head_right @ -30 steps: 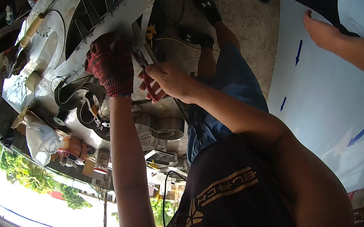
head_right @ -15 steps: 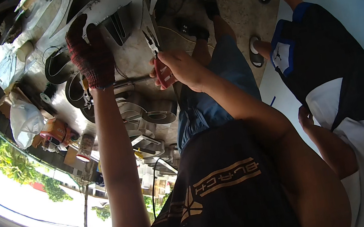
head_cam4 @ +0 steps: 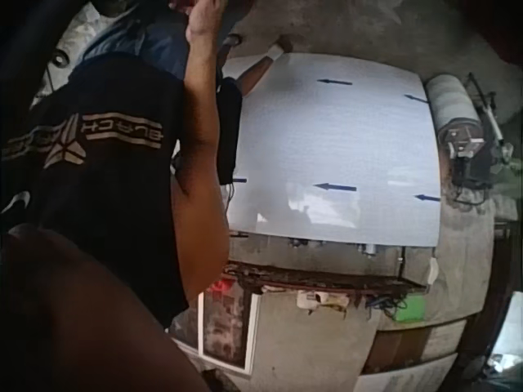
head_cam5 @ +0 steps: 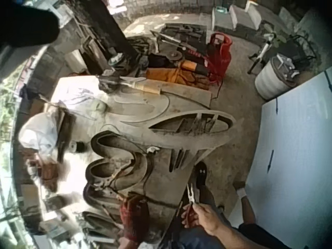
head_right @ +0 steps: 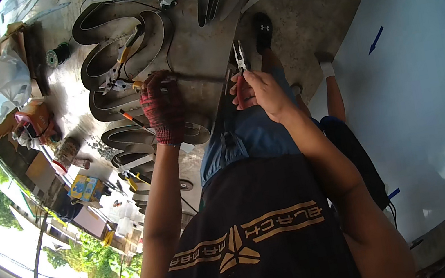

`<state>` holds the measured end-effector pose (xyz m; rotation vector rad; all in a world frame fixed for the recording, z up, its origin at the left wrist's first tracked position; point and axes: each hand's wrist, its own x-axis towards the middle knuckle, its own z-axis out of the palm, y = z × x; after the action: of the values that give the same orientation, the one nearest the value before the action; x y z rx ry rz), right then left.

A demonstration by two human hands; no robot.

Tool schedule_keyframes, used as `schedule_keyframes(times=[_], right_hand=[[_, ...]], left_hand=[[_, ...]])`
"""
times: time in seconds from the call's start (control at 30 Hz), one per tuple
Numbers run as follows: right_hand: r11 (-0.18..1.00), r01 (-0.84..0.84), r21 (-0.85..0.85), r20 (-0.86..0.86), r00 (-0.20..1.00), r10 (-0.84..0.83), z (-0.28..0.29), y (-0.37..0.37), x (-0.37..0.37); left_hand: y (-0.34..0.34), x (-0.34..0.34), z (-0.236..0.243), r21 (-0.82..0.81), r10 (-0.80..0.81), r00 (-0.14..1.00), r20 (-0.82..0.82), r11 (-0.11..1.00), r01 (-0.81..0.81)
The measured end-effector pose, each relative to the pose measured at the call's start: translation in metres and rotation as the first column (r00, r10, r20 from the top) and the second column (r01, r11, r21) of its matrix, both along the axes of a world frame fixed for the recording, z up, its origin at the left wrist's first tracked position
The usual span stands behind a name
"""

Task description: Bending and aligning metal strips using pliers to fabricate dimensional sign letters.

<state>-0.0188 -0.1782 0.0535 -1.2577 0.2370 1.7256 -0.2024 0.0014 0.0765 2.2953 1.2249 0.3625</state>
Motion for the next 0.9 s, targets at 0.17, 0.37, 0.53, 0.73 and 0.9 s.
schedule_keyframes(times=[0.17, 0.37, 0.53, 0.73, 0.9], right_hand=[[0.996, -0.081, -0.045, 0.106, 0.991, 0.086, 0.009, -0.010, -0.009], [0.978, -0.195, -0.073, 0.129, 0.971, 0.203, 0.012, -0.015, -0.023], [0.967, -0.232, -0.103, 0.113, 0.964, 0.243, 0.005, -0.019, -0.029], [0.961, -0.238, -0.143, 0.079, 0.965, 0.251, -0.007, -0.030, -0.016], [0.960, -0.235, -0.153, 0.081, 0.965, 0.250, -0.011, -0.040, 0.006]], left_hand=[[-0.013, -0.016, 0.013, 0.008, 0.063, 0.995, 0.084, 0.998, -0.064], [-0.038, -0.033, 0.004, -0.132, 0.050, 0.988, 0.144, 0.991, -0.031], [-0.052, -0.019, -0.006, -0.278, 0.064, 0.982, 0.176, 0.961, -0.013], [-0.045, 0.007, -0.024, -0.357, 0.134, 0.977, 0.164, 0.932, -0.068], [-0.032, 0.039, -0.029, -0.580, 0.324, 0.930, 0.173, 0.797, -0.170]])
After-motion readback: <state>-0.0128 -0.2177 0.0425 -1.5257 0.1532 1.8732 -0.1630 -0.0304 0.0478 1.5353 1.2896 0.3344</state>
